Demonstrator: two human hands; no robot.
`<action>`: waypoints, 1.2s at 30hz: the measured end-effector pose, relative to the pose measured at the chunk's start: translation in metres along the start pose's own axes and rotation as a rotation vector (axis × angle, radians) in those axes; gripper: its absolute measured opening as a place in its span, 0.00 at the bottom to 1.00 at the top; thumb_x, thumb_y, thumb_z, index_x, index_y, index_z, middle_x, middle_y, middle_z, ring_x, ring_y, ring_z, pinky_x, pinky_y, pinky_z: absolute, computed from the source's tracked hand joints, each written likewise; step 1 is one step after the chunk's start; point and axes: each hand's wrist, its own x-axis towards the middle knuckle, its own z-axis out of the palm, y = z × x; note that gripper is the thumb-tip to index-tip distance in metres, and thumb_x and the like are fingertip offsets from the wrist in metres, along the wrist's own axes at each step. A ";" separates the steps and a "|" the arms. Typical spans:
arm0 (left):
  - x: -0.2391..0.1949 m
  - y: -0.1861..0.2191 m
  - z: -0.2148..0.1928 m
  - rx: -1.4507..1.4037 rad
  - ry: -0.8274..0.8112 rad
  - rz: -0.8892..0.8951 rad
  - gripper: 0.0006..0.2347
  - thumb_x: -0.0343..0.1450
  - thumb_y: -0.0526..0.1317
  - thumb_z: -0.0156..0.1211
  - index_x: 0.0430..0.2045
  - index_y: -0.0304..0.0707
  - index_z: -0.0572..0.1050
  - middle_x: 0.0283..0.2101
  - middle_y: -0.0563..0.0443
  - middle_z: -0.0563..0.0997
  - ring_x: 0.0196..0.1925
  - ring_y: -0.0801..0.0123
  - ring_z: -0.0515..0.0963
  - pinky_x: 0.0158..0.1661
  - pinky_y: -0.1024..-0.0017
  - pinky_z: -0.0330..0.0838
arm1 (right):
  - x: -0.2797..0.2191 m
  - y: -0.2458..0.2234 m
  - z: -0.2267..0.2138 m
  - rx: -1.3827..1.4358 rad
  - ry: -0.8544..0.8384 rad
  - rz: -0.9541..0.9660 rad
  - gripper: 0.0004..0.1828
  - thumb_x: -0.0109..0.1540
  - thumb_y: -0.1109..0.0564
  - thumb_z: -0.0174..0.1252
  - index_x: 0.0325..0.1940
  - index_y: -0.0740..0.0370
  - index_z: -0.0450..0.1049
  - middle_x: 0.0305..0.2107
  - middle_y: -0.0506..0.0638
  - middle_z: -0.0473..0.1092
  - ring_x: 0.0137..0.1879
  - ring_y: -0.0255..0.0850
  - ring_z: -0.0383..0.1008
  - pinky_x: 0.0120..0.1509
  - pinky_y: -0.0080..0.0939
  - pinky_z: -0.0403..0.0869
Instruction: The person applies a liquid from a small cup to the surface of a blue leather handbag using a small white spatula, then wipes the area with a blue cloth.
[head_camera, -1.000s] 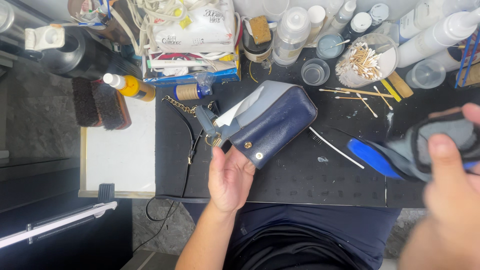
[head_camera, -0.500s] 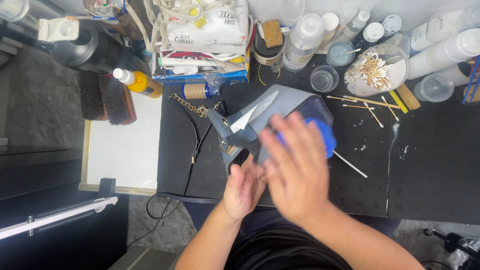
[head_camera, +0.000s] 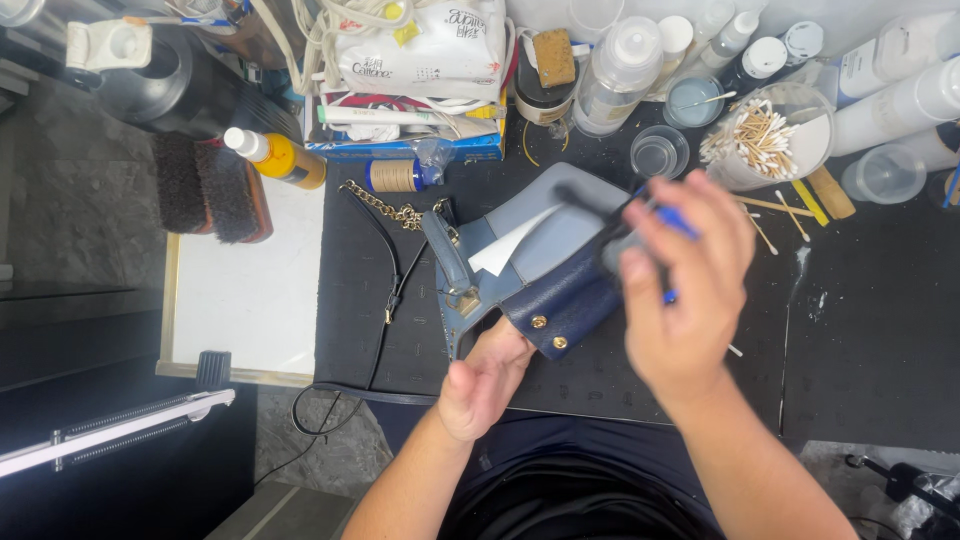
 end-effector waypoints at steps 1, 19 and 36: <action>-0.001 0.000 -0.001 -0.027 0.006 0.003 0.52 0.70 0.78 0.32 0.74 0.21 0.47 0.79 0.38 0.54 0.83 0.58 0.52 0.81 0.59 0.42 | -0.004 -0.004 0.002 -0.010 -0.042 -0.068 0.16 0.64 0.60 0.62 0.56 0.59 0.78 0.62 0.54 0.70 0.72 0.56 0.64 0.79 0.56 0.61; -0.004 0.088 -0.014 0.078 0.304 -0.016 0.32 0.67 0.26 0.66 0.68 0.24 0.60 0.66 0.38 0.73 0.70 0.59 0.73 0.72 0.59 0.62 | -0.054 0.090 -0.103 -0.087 0.157 0.207 0.09 0.70 0.61 0.63 0.54 0.64 0.77 0.57 0.57 0.72 0.61 0.45 0.73 0.68 0.39 0.71; -0.014 0.075 0.001 -0.519 0.451 -0.172 0.18 0.75 0.33 0.59 0.58 0.18 0.70 0.55 0.33 0.80 0.58 0.54 0.79 0.61 0.58 0.71 | -0.111 0.052 -0.012 1.014 -0.454 0.153 0.61 0.62 0.38 0.69 0.83 0.64 0.38 0.77 0.62 0.48 0.82 0.48 0.50 0.84 0.49 0.51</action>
